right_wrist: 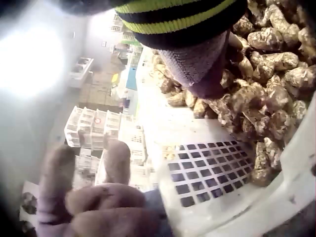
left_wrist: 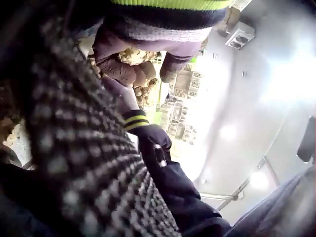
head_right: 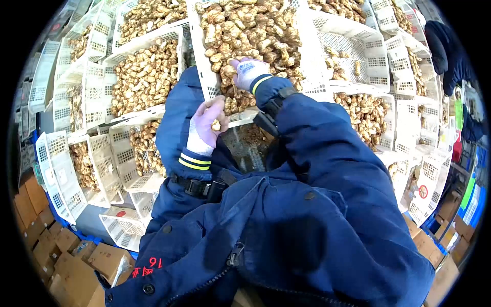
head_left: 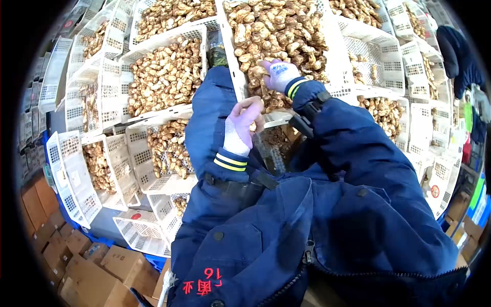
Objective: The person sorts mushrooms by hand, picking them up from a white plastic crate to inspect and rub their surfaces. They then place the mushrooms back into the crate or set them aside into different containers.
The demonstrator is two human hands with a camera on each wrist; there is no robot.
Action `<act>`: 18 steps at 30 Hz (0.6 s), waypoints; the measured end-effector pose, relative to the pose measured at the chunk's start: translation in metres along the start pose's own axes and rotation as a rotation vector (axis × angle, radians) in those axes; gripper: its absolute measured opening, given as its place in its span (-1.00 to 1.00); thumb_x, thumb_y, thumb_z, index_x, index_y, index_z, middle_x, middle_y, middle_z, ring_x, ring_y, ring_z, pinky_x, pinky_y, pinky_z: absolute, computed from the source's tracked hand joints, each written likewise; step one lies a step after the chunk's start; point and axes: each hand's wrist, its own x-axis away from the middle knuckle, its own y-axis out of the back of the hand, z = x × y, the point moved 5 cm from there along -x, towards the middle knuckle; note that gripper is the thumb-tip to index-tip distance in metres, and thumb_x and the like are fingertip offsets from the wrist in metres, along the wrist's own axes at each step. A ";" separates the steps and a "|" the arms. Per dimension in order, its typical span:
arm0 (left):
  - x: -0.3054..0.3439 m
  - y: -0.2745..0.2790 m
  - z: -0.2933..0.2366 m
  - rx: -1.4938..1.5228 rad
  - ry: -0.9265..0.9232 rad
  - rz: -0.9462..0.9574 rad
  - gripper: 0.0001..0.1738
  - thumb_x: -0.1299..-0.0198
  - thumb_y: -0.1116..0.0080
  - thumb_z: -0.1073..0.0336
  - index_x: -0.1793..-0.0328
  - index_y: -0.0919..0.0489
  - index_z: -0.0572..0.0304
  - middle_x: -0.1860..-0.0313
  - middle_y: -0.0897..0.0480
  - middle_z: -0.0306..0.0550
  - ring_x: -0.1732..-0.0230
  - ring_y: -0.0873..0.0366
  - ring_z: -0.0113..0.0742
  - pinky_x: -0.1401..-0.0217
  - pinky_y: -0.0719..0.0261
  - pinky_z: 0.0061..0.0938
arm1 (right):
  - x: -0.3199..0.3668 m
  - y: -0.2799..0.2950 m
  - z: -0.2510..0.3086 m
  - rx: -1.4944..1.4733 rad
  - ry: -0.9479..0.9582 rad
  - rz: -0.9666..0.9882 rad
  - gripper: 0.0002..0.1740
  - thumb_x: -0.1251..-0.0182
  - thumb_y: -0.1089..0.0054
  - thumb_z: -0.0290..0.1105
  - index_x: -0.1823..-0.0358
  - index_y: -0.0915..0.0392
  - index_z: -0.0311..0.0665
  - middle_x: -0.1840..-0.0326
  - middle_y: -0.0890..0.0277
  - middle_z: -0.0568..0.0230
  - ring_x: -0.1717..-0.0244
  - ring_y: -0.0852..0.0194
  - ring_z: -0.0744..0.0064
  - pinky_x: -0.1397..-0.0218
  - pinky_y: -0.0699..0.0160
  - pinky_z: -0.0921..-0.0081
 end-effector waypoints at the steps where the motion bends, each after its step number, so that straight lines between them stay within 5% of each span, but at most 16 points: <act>1: -0.001 0.003 0.005 -0.041 -0.022 0.008 -0.54 -0.20 -0.20 0.34 -0.19 -0.43 0.38 0.47 -0.49 -0.22 0.43 -0.51 -0.40 0.34 -0.48 -0.51 | -0.005 0.001 0.003 0.007 -0.037 -0.023 -0.60 -0.23 -0.05 -0.27 -0.11 -0.47 -0.15 0.01 -0.55 -0.07 -0.06 -0.54 -0.04 -0.10 -0.51 0.13; 5: 0.001 -0.003 -0.002 0.252 0.132 -0.137 -0.45 -0.19 -0.21 0.43 -0.31 -0.36 0.34 0.13 -0.66 -0.07 0.48 -0.54 -0.43 0.51 -0.43 -0.62 | -0.004 -0.003 -0.008 -0.233 -0.178 0.063 -0.65 -0.20 -0.07 -0.31 -0.01 -0.54 -0.23 -0.06 -0.57 -0.05 -0.08 -0.56 0.02 -0.10 -0.52 0.20; 8: 0.000 -0.007 0.000 0.524 0.162 -0.186 -0.47 -0.20 -0.10 0.48 -0.33 -0.35 0.35 -0.07 -0.56 0.07 0.16 -0.57 -0.29 0.21 -0.57 -0.45 | -0.001 -0.030 -0.047 -0.155 -0.183 0.201 -0.58 -0.25 -0.02 -0.23 -0.12 -0.52 -0.18 -0.08 -0.56 -0.02 -0.08 -0.55 -0.02 -0.17 -0.48 0.20; 12: 0.002 -0.015 -0.004 0.538 0.161 -0.154 -0.45 -0.14 -0.12 0.51 -0.31 -0.35 0.36 -0.14 -0.51 0.16 -0.03 -0.57 -0.10 0.07 -0.61 -0.38 | 0.014 -0.030 -0.022 -0.222 -0.135 0.053 -0.44 -0.27 -0.05 -0.14 -0.27 -0.39 -0.20 -0.13 -0.51 -0.09 -0.16 -0.49 -0.01 -0.22 -0.45 0.19; 18: -0.004 -0.009 -0.005 0.485 0.103 -0.169 -0.45 -0.16 -0.10 0.48 -0.32 -0.36 0.37 -0.13 -0.53 0.13 -0.10 -0.57 -0.01 -0.01 -0.61 -0.30 | -0.001 -0.028 -0.002 -0.093 -0.164 0.123 -0.50 -0.23 -0.12 -0.07 -0.09 -0.50 -0.25 -0.07 -0.57 -0.03 -0.10 -0.55 0.03 -0.15 -0.50 0.20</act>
